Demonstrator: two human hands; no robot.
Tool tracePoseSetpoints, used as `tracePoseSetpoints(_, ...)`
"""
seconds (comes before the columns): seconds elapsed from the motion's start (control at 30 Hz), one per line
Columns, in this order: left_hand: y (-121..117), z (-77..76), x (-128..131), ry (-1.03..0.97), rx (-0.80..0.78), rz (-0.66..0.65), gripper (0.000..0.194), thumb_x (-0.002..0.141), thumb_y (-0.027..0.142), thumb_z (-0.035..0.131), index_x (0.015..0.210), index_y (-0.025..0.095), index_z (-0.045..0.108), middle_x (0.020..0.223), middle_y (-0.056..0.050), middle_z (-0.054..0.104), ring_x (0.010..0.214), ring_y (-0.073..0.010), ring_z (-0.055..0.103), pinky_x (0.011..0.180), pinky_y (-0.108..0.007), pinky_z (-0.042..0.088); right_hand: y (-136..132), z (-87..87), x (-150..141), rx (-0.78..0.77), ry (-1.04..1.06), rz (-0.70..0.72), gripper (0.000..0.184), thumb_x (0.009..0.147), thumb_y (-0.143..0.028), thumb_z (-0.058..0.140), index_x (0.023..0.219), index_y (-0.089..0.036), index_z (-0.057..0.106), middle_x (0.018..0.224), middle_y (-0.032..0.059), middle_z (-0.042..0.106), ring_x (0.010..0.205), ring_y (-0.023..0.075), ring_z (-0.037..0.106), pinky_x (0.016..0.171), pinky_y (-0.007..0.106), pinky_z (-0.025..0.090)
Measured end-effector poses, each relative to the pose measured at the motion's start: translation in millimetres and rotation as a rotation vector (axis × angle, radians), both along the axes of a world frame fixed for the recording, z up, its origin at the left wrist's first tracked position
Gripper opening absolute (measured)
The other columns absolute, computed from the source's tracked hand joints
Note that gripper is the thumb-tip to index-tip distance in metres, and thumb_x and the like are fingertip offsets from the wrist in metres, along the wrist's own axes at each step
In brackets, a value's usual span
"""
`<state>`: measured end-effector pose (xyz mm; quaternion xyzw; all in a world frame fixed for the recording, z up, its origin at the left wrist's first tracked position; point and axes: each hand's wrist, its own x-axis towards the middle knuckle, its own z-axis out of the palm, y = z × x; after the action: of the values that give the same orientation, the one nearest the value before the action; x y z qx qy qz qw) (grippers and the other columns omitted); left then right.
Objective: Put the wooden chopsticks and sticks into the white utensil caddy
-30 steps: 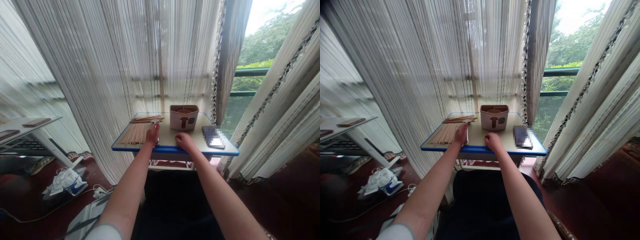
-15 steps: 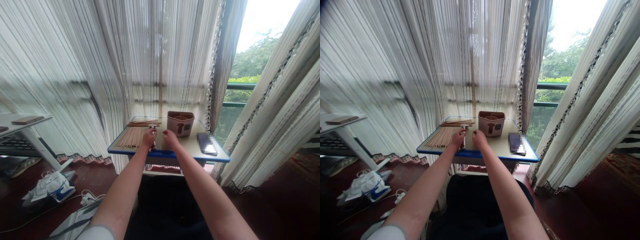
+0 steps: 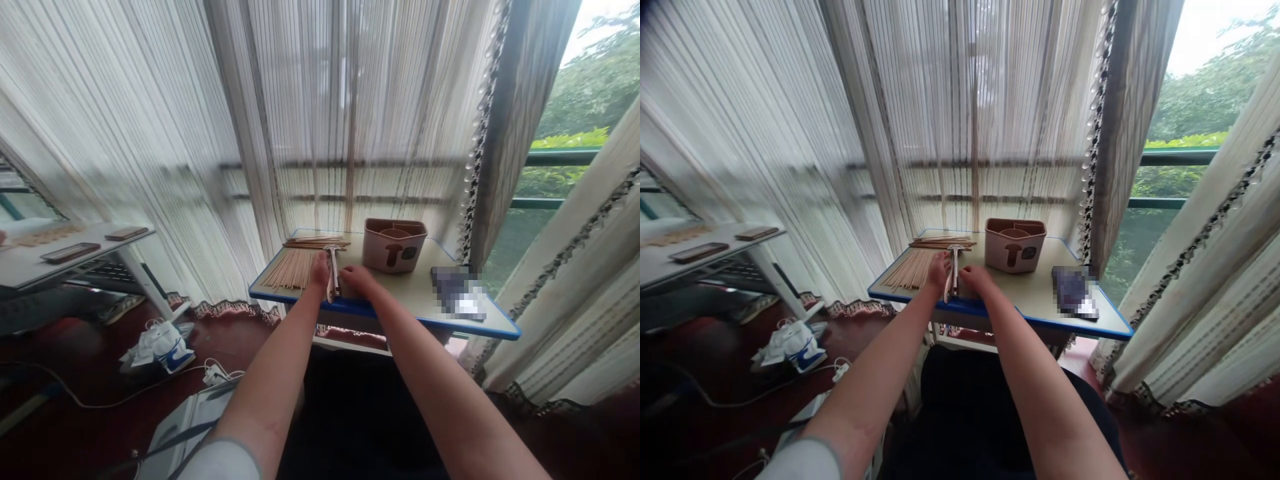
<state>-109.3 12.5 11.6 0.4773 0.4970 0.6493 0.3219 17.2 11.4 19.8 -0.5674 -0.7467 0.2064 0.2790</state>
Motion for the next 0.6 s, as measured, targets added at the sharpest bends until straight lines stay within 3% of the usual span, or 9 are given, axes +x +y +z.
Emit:
tracePoseSetpoints(0.13,2.2,1.5,1.1,-0.191,-0.062,-0.085,0.029,0.09,0.036,0.031,0.098,0.017,0.052,0.096,-0.009,0.063,0.083,-0.0148,0.062,0.07,-0.026,0.05,14.9,1.3,-6.2,-0.103,-0.029,0.069,0.039,0.076,-0.05,0.052,0.063,-0.016,0.067,0.056,0.0033,0.063,0.052,0.0133,0.054,0.055,0.024,0.041)
tracePoseSetpoints(0.3,6.1,-0.4,2.9,-0.268,-0.066,-0.11,0.026,0.089,0.034,0.032,0.096,0.017,0.051,0.106,-0.01,0.06,0.088,-0.0153,0.062,0.072,-0.026,0.05,12.1,-7.3,-3.4,0.042,-0.006,0.02,0.031,0.075,-0.044,0.054,0.067,-0.017,0.067,0.061,0.0026,0.063,0.055,0.0126,0.053,0.054,0.023,0.036)
tracePoseSetpoints(0.6,7.7,-4.6,1.3,-0.232,-0.077,-0.107,0.029,0.089,0.036,0.03,0.096,0.017,0.049,0.116,-0.012,0.054,0.09,-0.0157,0.061,0.077,-0.029,0.05,6.5,-5.2,3.7,0.051,0.089,0.018,0.026,0.078,-0.032,0.049,0.066,-0.014,0.064,0.059,0.0027,0.062,0.057,0.0133,0.053,0.051,0.022,0.033)
